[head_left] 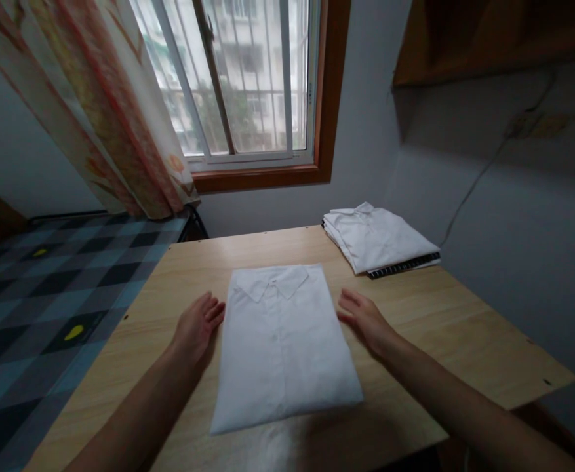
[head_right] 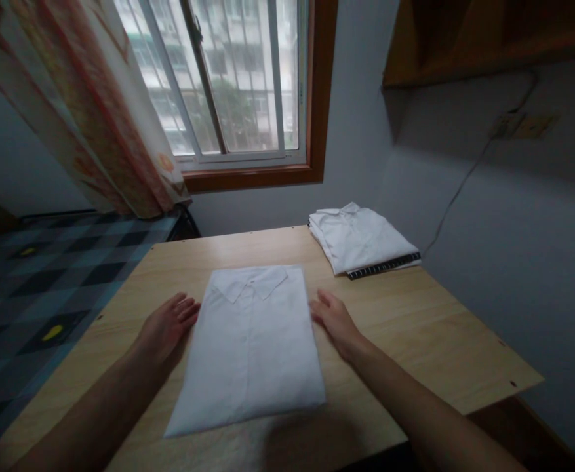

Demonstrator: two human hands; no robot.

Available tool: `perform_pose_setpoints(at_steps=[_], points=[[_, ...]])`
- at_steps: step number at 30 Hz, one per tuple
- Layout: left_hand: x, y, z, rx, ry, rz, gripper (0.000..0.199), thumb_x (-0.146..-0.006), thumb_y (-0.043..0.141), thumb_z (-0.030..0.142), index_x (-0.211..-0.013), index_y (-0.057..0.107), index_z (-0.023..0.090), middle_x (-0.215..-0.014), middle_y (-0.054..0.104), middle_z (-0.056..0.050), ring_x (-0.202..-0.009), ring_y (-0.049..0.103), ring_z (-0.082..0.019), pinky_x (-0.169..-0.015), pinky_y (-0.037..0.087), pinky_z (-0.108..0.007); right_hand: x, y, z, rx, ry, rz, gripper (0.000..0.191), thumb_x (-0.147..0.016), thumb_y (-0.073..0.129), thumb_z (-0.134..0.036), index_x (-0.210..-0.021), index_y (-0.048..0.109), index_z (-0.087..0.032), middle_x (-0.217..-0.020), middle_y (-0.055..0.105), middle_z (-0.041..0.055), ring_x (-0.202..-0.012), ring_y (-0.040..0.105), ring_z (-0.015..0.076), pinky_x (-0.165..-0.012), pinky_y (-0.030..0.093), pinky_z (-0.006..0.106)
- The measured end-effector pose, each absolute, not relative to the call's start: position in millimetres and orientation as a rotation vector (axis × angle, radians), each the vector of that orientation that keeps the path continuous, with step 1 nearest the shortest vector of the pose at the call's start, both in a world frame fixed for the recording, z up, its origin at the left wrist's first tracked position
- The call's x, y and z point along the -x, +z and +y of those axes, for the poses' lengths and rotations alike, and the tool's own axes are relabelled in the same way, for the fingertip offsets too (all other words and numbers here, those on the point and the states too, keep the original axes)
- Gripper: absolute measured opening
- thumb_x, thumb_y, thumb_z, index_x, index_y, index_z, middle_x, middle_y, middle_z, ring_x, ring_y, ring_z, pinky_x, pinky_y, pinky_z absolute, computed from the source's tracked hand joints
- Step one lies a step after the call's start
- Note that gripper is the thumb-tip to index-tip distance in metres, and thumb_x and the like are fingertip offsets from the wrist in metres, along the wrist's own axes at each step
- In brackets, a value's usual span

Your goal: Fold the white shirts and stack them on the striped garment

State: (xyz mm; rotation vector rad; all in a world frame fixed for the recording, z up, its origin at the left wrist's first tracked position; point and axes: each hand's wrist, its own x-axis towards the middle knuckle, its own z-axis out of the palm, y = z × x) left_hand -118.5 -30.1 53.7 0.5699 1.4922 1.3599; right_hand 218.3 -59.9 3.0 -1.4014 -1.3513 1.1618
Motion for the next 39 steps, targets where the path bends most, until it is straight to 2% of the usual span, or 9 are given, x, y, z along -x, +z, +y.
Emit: perform_pose_setpoints(at_steps=[2, 5, 9, 12, 16, 23, 29, 35, 39], points=[[125, 65, -56, -0.435, 1.170, 1.362, 0.010, -0.091, 0.049, 0.022, -0.083, 0.052, 0.017, -0.084, 0.064, -0.004, -0.069, 0.066, -0.013, -0.061, 0.057, -0.025, -223, 16, -85, 1.276, 1.516, -1.077, 0.039, -0.085, 0.056, -0.041, -0.119, 0.057, -0.021, -0.129, 0.059, 0.0129, -0.113, 0.060, 0.0248, -0.085, 0.055, 0.039], [122, 71, -92, -0.457, 0.869, 1.260, 0.011, -0.085, 0.059, 0.027, -0.089, 0.058, 0.016, -0.079, 0.067, -0.005, -0.058, 0.066, -0.015, -0.050, 0.055, -0.025, -218, 32, -108, 1.138, 1.842, -0.913, 0.032, -0.079, 0.064, -0.035, -0.108, 0.062, -0.022, -0.116, 0.067, 0.0088, -0.096, 0.065, 0.0204, -0.072, 0.056, 0.033], [103, 61, -114, -0.600, 0.763, 1.143, 0.055, -0.067, 0.079, 0.024, -0.117, 0.055, 0.019, -0.094, 0.072, -0.008, -0.076, 0.071, -0.024, -0.066, 0.059, -0.034, -200, 33, -109, 1.101, 1.907, -0.953, 0.041, -0.067, 0.067, -0.022, -0.108, 0.062, -0.019, -0.107, 0.071, 0.0071, -0.082, 0.067, 0.0179, -0.067, 0.053, 0.028], [86, 55, -111, -0.691, 0.785, 1.091, 0.076, -0.060, 0.082, 0.020, -0.128, 0.047, 0.019, -0.104, 0.072, -0.012, -0.086, 0.071, -0.030, -0.074, 0.059, -0.042, -195, 30, -92, 1.114, 1.779, -1.063, 0.056, -0.056, 0.058, -0.010, -0.112, 0.060, -0.017, -0.105, 0.072, 0.0064, -0.082, 0.067, 0.0198, -0.068, 0.051, 0.027], [57, 56, -92, -0.810, 0.889, 1.064, 0.079, -0.054, 0.082, 0.020, -0.126, 0.048, 0.018, -0.109, 0.071, -0.014, -0.088, 0.070, -0.030, -0.072, 0.058, -0.039, -216, 45, -55, 1.292, 1.483, -1.339, 0.072, -0.051, 0.046, -0.010, -0.121, 0.058, -0.016, -0.108, 0.071, 0.0061, -0.084, 0.066, 0.0226, -0.066, 0.051, 0.028], [-17, 65, -29, -1.051, 1.156, 0.891, 0.078, -0.055, 0.082, 0.027, -0.125, 0.048, 0.015, -0.124, 0.063, -0.016, -0.106, 0.064, -0.032, -0.085, 0.055, -0.043, -289, 117, 2, 1.233, 1.016, -1.590, 0.078, -0.054, 0.047, -0.009, -0.131, 0.054, -0.019, -0.119, 0.067, 0.0055, -0.090, 0.065, 0.0197, -0.074, 0.053, 0.028], [-126, 117, 57, -1.115, 1.237, 0.555, 0.080, -0.057, 0.079, 0.015, -0.130, 0.045, 0.016, -0.126, 0.061, -0.015, -0.106, 0.062, -0.026, -0.093, 0.051, -0.041, -405, 175, 61, 1.417, 0.504, -1.575, 0.068, -0.066, 0.061, -0.011, -0.134, 0.053, -0.019, -0.113, 0.069, 0.0074, -0.080, 0.066, 0.0159, -0.070, 0.053, 0.028], [-162, 80, 74, -1.371, 0.642, 0.898, 0.054, -0.081, 0.059, 0.020, -0.132, 0.047, 0.009, -0.098, 0.069, -0.014, -0.065, 0.064, -0.015, -0.063, 0.056, -0.031, -474, 108, 105, 2.120, 0.040, -1.583, 0.053, -0.084, 0.057, -0.031, -0.133, 0.055, -0.010, -0.131, 0.059, 0.0181, -0.118, 0.057, 0.0292, -0.099, 0.044, 0.043], [-127, 33, 45, -1.874, 0.577, 0.960, 0.042, -0.083, 0.058, 0.023, -0.123, 0.059, 0.010, -0.101, 0.070, -0.012, -0.081, 0.067, -0.019, -0.074, 0.055, -0.031, -460, 32, 100, 2.161, 0.104, -1.634, 0.050, -0.092, 0.042, -0.036, -0.132, 0.057, -0.011, -0.138, 0.054, 0.0178, -0.127, 0.050, 0.0298, -0.105, 0.039, 0.044]])
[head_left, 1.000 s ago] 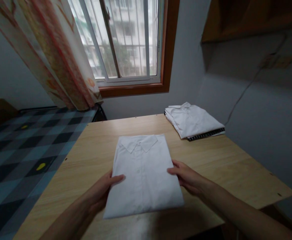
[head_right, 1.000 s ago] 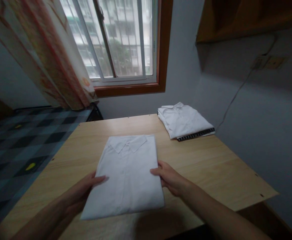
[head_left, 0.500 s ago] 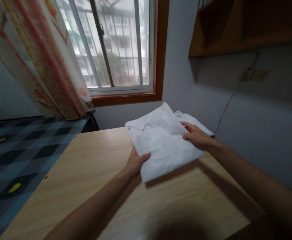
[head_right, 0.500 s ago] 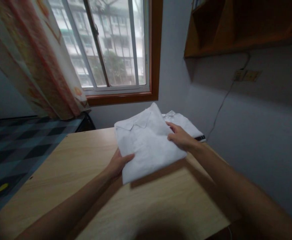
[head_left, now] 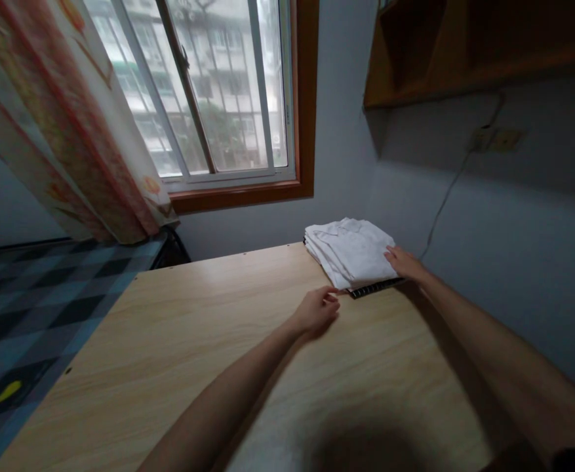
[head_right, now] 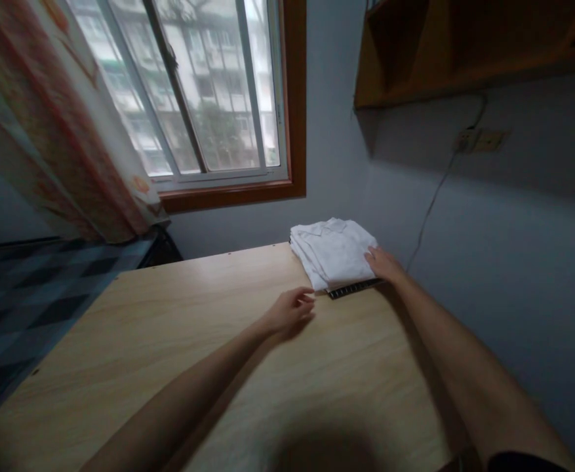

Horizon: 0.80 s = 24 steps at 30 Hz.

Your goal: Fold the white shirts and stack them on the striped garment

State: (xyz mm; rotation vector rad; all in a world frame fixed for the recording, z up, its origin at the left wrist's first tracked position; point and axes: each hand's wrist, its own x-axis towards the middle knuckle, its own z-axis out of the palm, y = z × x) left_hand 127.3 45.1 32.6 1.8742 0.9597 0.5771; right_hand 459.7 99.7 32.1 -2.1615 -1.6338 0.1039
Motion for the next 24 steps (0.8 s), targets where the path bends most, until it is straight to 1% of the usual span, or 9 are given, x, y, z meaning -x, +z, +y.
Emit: perform_pose_setpoints(at_steps=[3, 6, 9, 13, 16, 18, 21, 22, 24], points=[[-96, 23, 27, -2.156, 0.632, 0.947, 0.034, -0.089, 0.051, 0.027, -0.117, 0.064, 0.012, -0.103, 0.071, -0.012, -0.091, 0.066, -0.022, -0.084, 0.053, -0.036, -449, 14, 92, 2.211, -0.011, -1.575, 0.056, -0.095, 0.031, -0.040, -0.137, 0.052, -0.010, -0.146, 0.045, 0.0195, -0.134, 0.042, 0.0330, -0.108, 0.033, 0.051], [-69, 23, 15, -2.377, 0.687, 0.945, 0.033, -0.089, 0.049, 0.025, -0.114, 0.066, 0.011, -0.111, 0.069, -0.014, -0.103, 0.063, -0.025, -0.093, 0.050, -0.040, -432, 22, 86, 2.197, -0.236, -1.571, 0.059, -0.095, 0.031, -0.045, -0.138, 0.050, -0.010, -0.147, 0.043, 0.0195, -0.136, 0.038, 0.0345, -0.108, 0.031, 0.052], [-48, 22, 9, -2.477, 0.753, 0.917, 0.032, -0.090, 0.047, 0.021, -0.114, 0.065, 0.013, -0.120, 0.065, -0.015, -0.113, 0.058, -0.025, -0.101, 0.046, -0.041, -398, 27, 78, 2.018, -0.345, -1.791, 0.058, -0.097, 0.029, -0.048, -0.141, 0.048, -0.014, -0.149, 0.042, 0.0156, -0.138, 0.035, 0.0322, -0.109, 0.030, 0.051], [-25, 18, 0, -2.445, 0.851, 0.925, 0.031, -0.089, 0.050, 0.023, -0.114, 0.066, 0.016, -0.126, 0.062, -0.016, -0.120, 0.055, -0.027, -0.105, 0.043, -0.045, -354, 9, 62, 1.890, -0.429, -2.025, 0.055, -0.096, 0.033, -0.048, -0.138, 0.050, -0.017, -0.149, 0.042, 0.0138, -0.137, 0.035, 0.0325, -0.110, 0.025, 0.055], [3, 14, -9, -2.139, 0.965, 1.007, 0.032, -0.085, 0.058, 0.026, -0.115, 0.066, 0.018, -0.126, 0.063, -0.016, -0.118, 0.057, -0.028, -0.102, 0.045, -0.047, -347, -8, 50, 1.822, -0.497, -1.985, 0.054, -0.096, 0.036, -0.044, -0.137, 0.050, -0.014, -0.149, 0.042, 0.0158, -0.138, 0.034, 0.0329, -0.111, 0.023, 0.056], [29, 14, -14, -1.764, 1.100, 1.105, 0.036, -0.081, 0.064, 0.032, -0.114, 0.066, 0.018, -0.123, 0.064, -0.015, -0.113, 0.060, -0.029, -0.095, 0.050, -0.046, -351, -16, 42, 1.737, -0.451, -1.927, 0.050, -0.096, 0.036, -0.042, -0.133, 0.054, -0.013, -0.146, 0.046, 0.0158, -0.138, 0.035, 0.0315, -0.111, 0.025, 0.054], [74, 19, -17, -1.175, 1.380, 1.222, 0.045, -0.073, 0.072, 0.036, -0.114, 0.065, 0.020, -0.123, 0.063, -0.013, -0.109, 0.061, -0.027, -0.079, 0.056, -0.036, -356, -21, 31, 1.528, -0.285, -1.775, 0.047, -0.095, 0.037, -0.043, -0.123, 0.061, -0.014, -0.139, 0.053, 0.0154, -0.135, 0.040, 0.0288, -0.111, 0.028, 0.053], [89, 23, -17, -1.015, 1.484, 1.242, 0.045, -0.072, 0.073, 0.034, -0.114, 0.064, 0.021, -0.122, 0.063, -0.011, -0.108, 0.062, -0.025, -0.076, 0.055, -0.032, -356, -21, 27, 1.459, -0.207, -1.678, 0.046, -0.094, 0.038, -0.045, -0.119, 0.063, -0.014, -0.136, 0.056, 0.0157, -0.132, 0.044, 0.0278, -0.110, 0.030, 0.052], [118, 33, -18, -0.751, 1.692, 1.249, 0.035, -0.076, 0.070, 0.027, -0.110, 0.064, 0.021, -0.120, 0.063, -0.008, -0.103, 0.064, -0.020, -0.077, 0.054, -0.028, -354, -17, 22, 1.350, -0.012, -1.394, 0.047, -0.092, 0.042, -0.049, -0.115, 0.064, -0.015, -0.128, 0.061, 0.0153, -0.123, 0.052, 0.0257, -0.107, 0.035, 0.050]])
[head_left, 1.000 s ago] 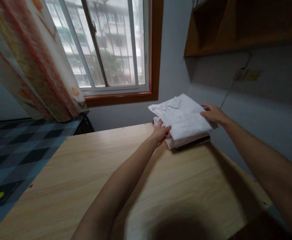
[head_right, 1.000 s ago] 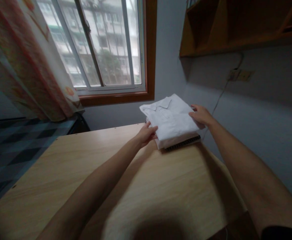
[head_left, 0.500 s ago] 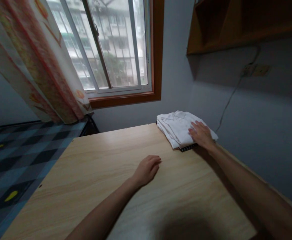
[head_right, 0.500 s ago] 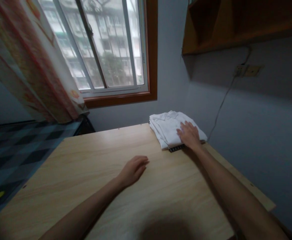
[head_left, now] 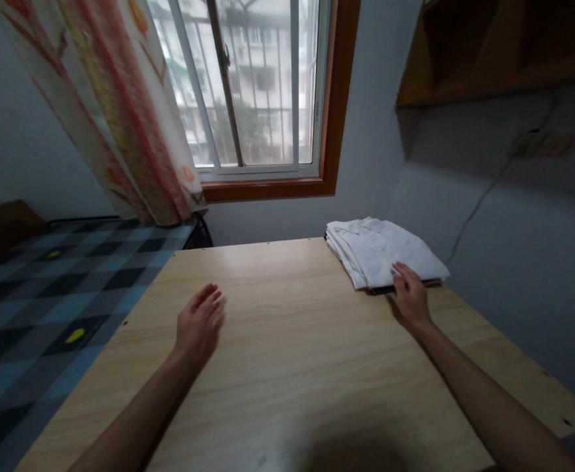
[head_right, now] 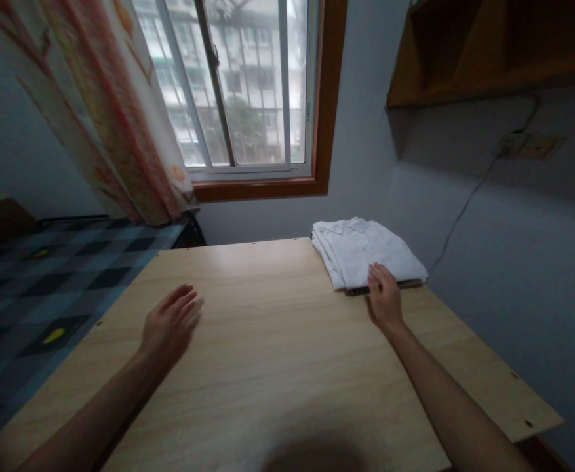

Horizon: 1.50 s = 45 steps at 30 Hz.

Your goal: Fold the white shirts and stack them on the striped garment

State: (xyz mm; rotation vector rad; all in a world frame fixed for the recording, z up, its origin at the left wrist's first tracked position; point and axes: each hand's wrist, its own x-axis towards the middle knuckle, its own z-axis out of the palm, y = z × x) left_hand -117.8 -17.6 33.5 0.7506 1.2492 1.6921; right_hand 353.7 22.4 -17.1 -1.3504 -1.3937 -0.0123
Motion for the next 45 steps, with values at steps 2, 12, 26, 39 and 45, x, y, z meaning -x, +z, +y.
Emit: perform_pose_setpoints(at_steps=[2, 12, 26, 39, 45], points=[[142, 45, -19, -0.543, 1.882, 1.225, 0.019, -0.083, 0.061, 0.022, -0.102, 0.063, 0.018, -0.116, 0.064, -0.007, -0.099, 0.064, -0.015, -0.087, 0.053, -0.030, -350, -10, 20, 1.251, 0.199, -1.017, 0.049, -0.087, 0.048, -0.054, -0.111, 0.064, -0.015, -0.119, 0.065, 0.0133, -0.112, 0.059, 0.0235, -0.103, 0.041, 0.047], [171, 91, -37, -1.074, 2.245, 1.065, 0.051, -0.083, 0.052, 0.067, -0.120, 0.061, 0.032, -0.145, 0.049, 0.002, -0.141, 0.034, -0.022, -0.122, 0.017, -0.042, -313, 54, -8, 0.766, 0.633, -0.632, 0.072, -0.087, 0.028, -0.074, -0.113, 0.063, -0.017, -0.132, 0.057, 0.0135, -0.125, 0.053, 0.0230, -0.111, 0.034, 0.044], [102, 31, -80, -2.703, 0.050, 0.890, 0.100, -0.080, 0.050, 0.072, -0.155, 0.003, 0.025, -0.159, 0.014, -0.013, -0.146, 0.018, -0.034, -0.118, 0.010, -0.054, -228, 7, -69, 0.899, 0.597, -2.838, 0.107, -0.077, 0.051, -0.077, -0.155, 0.009, -0.015, -0.159, 0.015, 0.0158, -0.147, 0.012, 0.0301, -0.120, 0.003, 0.050], [104, 28, -78, -2.679, 0.047, 0.902, 0.102, -0.080, 0.050, 0.073, -0.155, 0.000, 0.025, -0.158, 0.014, -0.013, -0.145, 0.018, -0.034, -0.118, 0.012, -0.055, -224, 10, -67, 0.939, 0.644, -2.886, 0.103, -0.080, 0.056, -0.068, -0.154, 0.010, -0.013, -0.160, 0.013, 0.0152, -0.148, 0.010, 0.0297, -0.120, 0.001, 0.048], [103, 31, -78, -2.628, 0.054, 0.888, 0.101, -0.079, 0.052, 0.072, -0.155, 0.004, 0.025, -0.159, 0.015, -0.013, -0.145, 0.018, -0.034, -0.118, 0.011, -0.056, -224, 15, -67, 0.955, 0.689, -2.865, 0.104, -0.078, 0.058, -0.068, -0.154, 0.012, -0.013, -0.159, 0.014, 0.0155, -0.147, 0.011, 0.0302, -0.120, 0.001, 0.049]])
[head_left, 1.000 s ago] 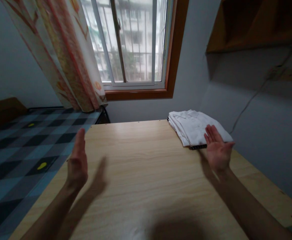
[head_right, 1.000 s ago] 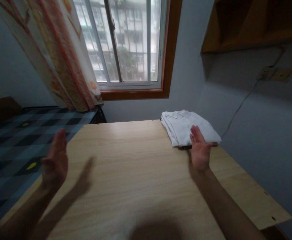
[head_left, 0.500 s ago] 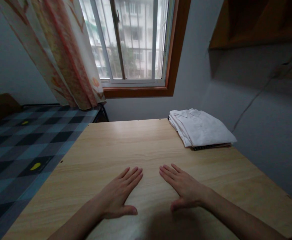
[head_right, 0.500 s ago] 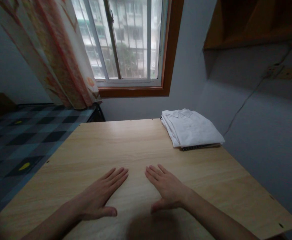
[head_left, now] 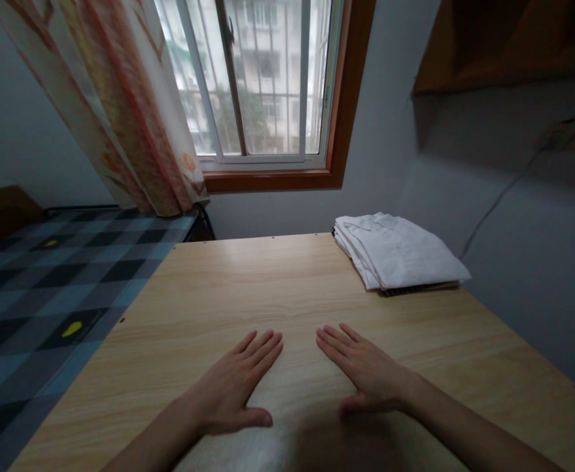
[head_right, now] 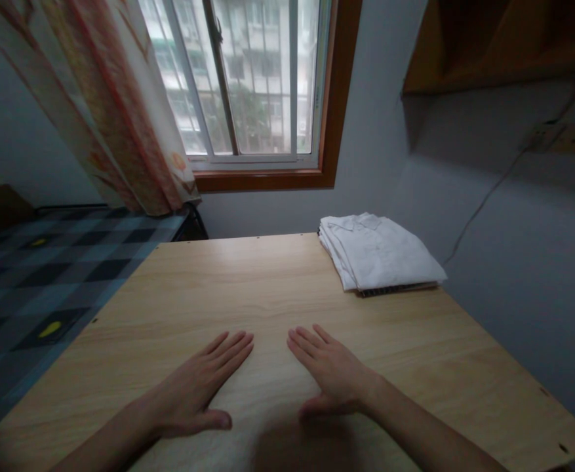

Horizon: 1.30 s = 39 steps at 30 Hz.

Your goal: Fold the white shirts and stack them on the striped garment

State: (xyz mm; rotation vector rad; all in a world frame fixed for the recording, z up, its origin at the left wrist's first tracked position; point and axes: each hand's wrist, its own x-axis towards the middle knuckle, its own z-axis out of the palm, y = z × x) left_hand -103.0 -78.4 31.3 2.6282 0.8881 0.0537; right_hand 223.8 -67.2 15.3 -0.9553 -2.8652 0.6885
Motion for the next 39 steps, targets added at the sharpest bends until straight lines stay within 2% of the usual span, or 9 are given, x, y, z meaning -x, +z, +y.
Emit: perform_pose_setpoints(at_steps=[3, 5, 9, 14, 22, 28, 34, 36, 39], points=[[105, 27, -79, -2.489, 0.258, 0.916, 0.093, -0.078, 0.060, 0.066, -0.153, 0.021, 0.028, -0.157, 0.025, -0.010, -0.144, 0.025, -0.035, -0.117, 0.015, -0.057, -226, 7, -67, 0.926, 0.769, -2.752, 0.101, -0.075, 0.060, -0.070, -0.153, 0.024, -0.016, -0.157, 0.023, 0.0158, -0.146, 0.018, 0.0325, -0.119, 0.005, 0.053], [109, 21, -76, -2.214, 0.614, 1.055, 0.076, -0.080, 0.062, 0.059, -0.146, 0.040, 0.029, -0.152, 0.039, -0.011, -0.137, 0.039, -0.034, -0.113, 0.030, -0.054, -229, -5, -66, 0.959, 0.901, -2.451, 0.085, -0.080, 0.054, -0.070, -0.147, 0.039, -0.019, -0.149, 0.041, 0.0168, -0.138, 0.036, 0.0333, -0.115, 0.021, 0.056], [117, 9, -60, -1.422, 1.226, 1.308, 0.042, -0.080, 0.063, 0.055, -0.099, 0.070, 0.019, -0.103, 0.070, -0.012, -0.098, 0.066, -0.028, -0.083, 0.055, -0.039, -245, -19, -54, 1.211, 0.919, -1.665, 0.061, -0.093, 0.039, -0.058, -0.141, 0.045, -0.021, -0.126, 0.061, 0.0172, -0.112, 0.061, 0.0306, -0.084, 0.054, 0.048], [117, 18, -48, -1.249, 1.297, 1.346, 0.040, -0.071, 0.071, 0.055, -0.070, 0.069, 0.015, -0.069, 0.068, -0.007, -0.068, 0.061, -0.018, -0.065, 0.049, -0.027, -299, 0, -9, 1.464, -0.031, -1.640, 0.067, -0.084, 0.058, -0.047, -0.142, 0.042, -0.018, -0.146, 0.042, 0.0166, -0.136, 0.037, 0.0345, -0.108, 0.034, 0.055], [111, 28, -52, -1.322, 1.220, 1.360, 0.040, -0.070, 0.071, 0.055, -0.068, 0.070, 0.015, -0.069, 0.069, -0.008, -0.065, 0.059, -0.017, -0.062, 0.047, -0.027, -367, -13, 43, 1.696, -0.394, -1.998, 0.043, -0.081, 0.054, -0.022, -0.123, 0.064, -0.025, -0.134, 0.060, 0.0055, -0.131, 0.044, 0.0312, -0.108, 0.028, 0.055], [114, 21, -51, -1.365, 1.193, 1.345, 0.039, -0.073, 0.069, 0.055, -0.071, 0.070, 0.015, -0.072, 0.070, -0.009, -0.067, 0.061, -0.018, -0.062, 0.047, -0.027, -379, 7, 53, 1.585, -0.094, -2.118, 0.032, -0.088, 0.050, -0.032, -0.109, 0.073, -0.025, -0.121, 0.068, 0.0046, -0.127, 0.050, 0.0296, -0.104, 0.035, 0.050], [116, 15, -48, -1.375, 1.215, 1.374, 0.041, -0.074, 0.068, 0.056, -0.074, 0.069, 0.015, -0.075, 0.069, -0.010, -0.071, 0.062, -0.020, -0.065, 0.052, -0.030, -322, 49, 13, 1.442, -0.009, -1.805, 0.041, -0.093, 0.042, -0.045, -0.100, 0.075, -0.021, -0.103, 0.074, 0.0077, -0.098, 0.066, 0.0272, -0.087, 0.049, 0.041], [115, 14, -51, -1.370, 1.251, 1.355, 0.040, -0.077, 0.066, 0.055, -0.087, 0.070, 0.016, -0.085, 0.070, -0.011, -0.080, 0.065, -0.022, -0.070, 0.054, -0.033, -280, 54, -22, 1.332, 0.119, -1.982, 0.043, -0.095, 0.042, -0.050, -0.097, 0.074, -0.021, -0.094, 0.074, 0.0067, -0.087, 0.067, 0.0243, -0.078, 0.051, 0.037], [111, 13, -60, -1.609, 1.268, 1.284, 0.049, -0.083, 0.061, 0.051, -0.122, 0.061, 0.021, -0.126, 0.060, -0.016, -0.112, 0.060, -0.029, -0.085, 0.055, -0.042, -224, 53, -74, 0.891, 0.244, -2.462, 0.043, -0.096, 0.043, -0.052, -0.105, 0.070, -0.021, -0.101, 0.073, 0.0075, -0.099, 0.065, 0.0232, -0.089, 0.047, 0.037]])
